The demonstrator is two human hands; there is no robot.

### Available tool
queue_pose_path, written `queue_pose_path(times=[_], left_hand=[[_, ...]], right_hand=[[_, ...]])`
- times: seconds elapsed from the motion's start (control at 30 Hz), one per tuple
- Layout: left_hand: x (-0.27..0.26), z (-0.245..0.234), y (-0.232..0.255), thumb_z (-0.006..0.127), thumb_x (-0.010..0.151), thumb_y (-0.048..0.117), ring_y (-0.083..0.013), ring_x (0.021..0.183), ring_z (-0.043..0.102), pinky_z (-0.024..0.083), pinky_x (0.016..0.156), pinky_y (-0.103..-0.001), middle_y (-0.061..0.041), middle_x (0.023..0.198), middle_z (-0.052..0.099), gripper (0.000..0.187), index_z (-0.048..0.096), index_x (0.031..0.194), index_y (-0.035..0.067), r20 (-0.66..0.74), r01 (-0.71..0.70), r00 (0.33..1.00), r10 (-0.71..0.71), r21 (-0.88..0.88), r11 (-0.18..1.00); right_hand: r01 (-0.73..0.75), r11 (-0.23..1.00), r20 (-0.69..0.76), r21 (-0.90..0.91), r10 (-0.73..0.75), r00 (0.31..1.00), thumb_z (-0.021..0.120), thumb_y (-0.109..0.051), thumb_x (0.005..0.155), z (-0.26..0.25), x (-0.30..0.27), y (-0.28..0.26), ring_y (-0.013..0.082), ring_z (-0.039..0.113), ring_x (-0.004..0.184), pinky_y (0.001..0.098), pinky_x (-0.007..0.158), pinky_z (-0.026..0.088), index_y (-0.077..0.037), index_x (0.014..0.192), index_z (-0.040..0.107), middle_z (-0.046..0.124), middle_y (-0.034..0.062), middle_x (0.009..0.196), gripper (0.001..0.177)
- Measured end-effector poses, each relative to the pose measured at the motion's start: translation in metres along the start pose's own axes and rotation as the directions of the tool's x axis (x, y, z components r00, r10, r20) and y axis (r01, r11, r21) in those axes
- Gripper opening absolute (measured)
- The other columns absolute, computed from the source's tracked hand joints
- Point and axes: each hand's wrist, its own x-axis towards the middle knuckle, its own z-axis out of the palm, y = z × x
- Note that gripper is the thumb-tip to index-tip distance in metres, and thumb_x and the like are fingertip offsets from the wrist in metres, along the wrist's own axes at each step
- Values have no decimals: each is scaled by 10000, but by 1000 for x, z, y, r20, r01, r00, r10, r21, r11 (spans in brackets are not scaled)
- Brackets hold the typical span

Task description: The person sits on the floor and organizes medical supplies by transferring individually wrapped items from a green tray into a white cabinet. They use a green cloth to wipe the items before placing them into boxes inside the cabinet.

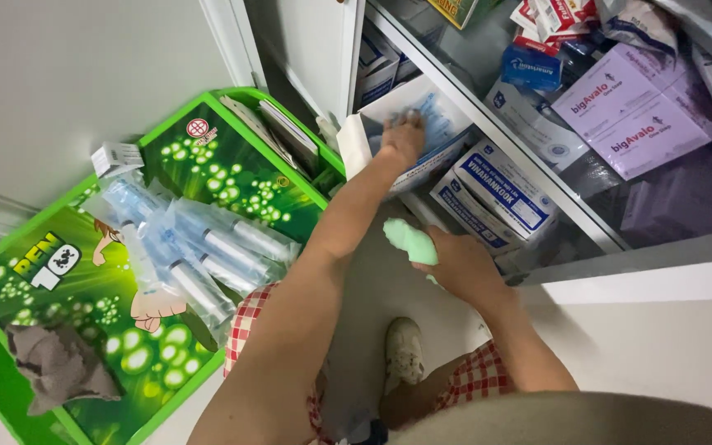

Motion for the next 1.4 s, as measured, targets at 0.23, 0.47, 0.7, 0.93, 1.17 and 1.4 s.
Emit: queue_pose_path(times=[0.23, 0.47, 0.7, 0.93, 1.17, 1.4], left_hand=[[-6, -19, -30, 515, 933, 143, -354, 1520, 228, 280, 1173, -599, -68, 1692, 129, 659, 326, 1564, 122, 337, -71, 934, 117, -145, 987], [-20, -50, -34, 553, 906, 247, -346, 1425, 364, 336, 1099, -607, -138, 1525, 431, 476, 583, 1360, 108, 131, -177, 976, 173, 16, 984], [-105, -93, -166, 728, 812, 164, -405, 1082, 663, 528, 913, -502, -198, 1117, 720, 348, 724, 1136, 39, 88, -569, 819, 568, -4, 822], [-327, -207, -248, 922, 662, 162, -343, 1281, 590, 533, 1007, -473, -92, 1407, 602, 952, 489, 1504, 256, 679, -96, 734, 34, 54, 994], [-377, -152, -301, 781, 728, 108, -319, 1261, 580, 382, 1054, -571, -101, 1346, 628, 732, 566, 1416, 239, 217, -237, 946, 241, -47, 970], [-383, -180, -320, 604, 893, 114, -300, 1141, 704, 559, 965, -426, -46, 1211, 751, 316, 760, 1151, 208, 20, -168, 985, 169, -17, 986]], right_hand=[[61, 997, 13, 50, -62, 998, 782, -375, 838, 7, 7, 8, 353, 733, 849, 484, 740, 562, -70, 1166, 627, 740, 183, 942, 474], [-6, 1000, 31, 14, 5, 1000, 763, -405, 839, 18, 17, 15, 395, 718, 837, 509, 739, 573, -108, 1321, 584, 738, 192, 985, 594], [181, 983, -193, 26, -173, 966, 795, -438, 816, 36, 27, 51, 437, 699, 909, 529, 761, 551, -89, 1208, 635, 729, 200, 1006, 549], [215, 976, -204, 38, -203, 958, 801, -442, 808, 31, 24, 36, 443, 705, 937, 520, 793, 558, -109, 1225, 646, 733, 207, 1002, 556], [152, 963, -160, 224, -117, 980, 801, -419, 788, 23, 28, 9, 369, 715, 985, 502, 838, 545, -123, 1425, 546, 725, 186, 1101, 748], [185, 919, -180, 348, -129, 975, 788, -423, 833, 37, 50, 30, 302, 704, 1011, 450, 858, 533, -65, 1365, 580, 721, 146, 1112, 674]])
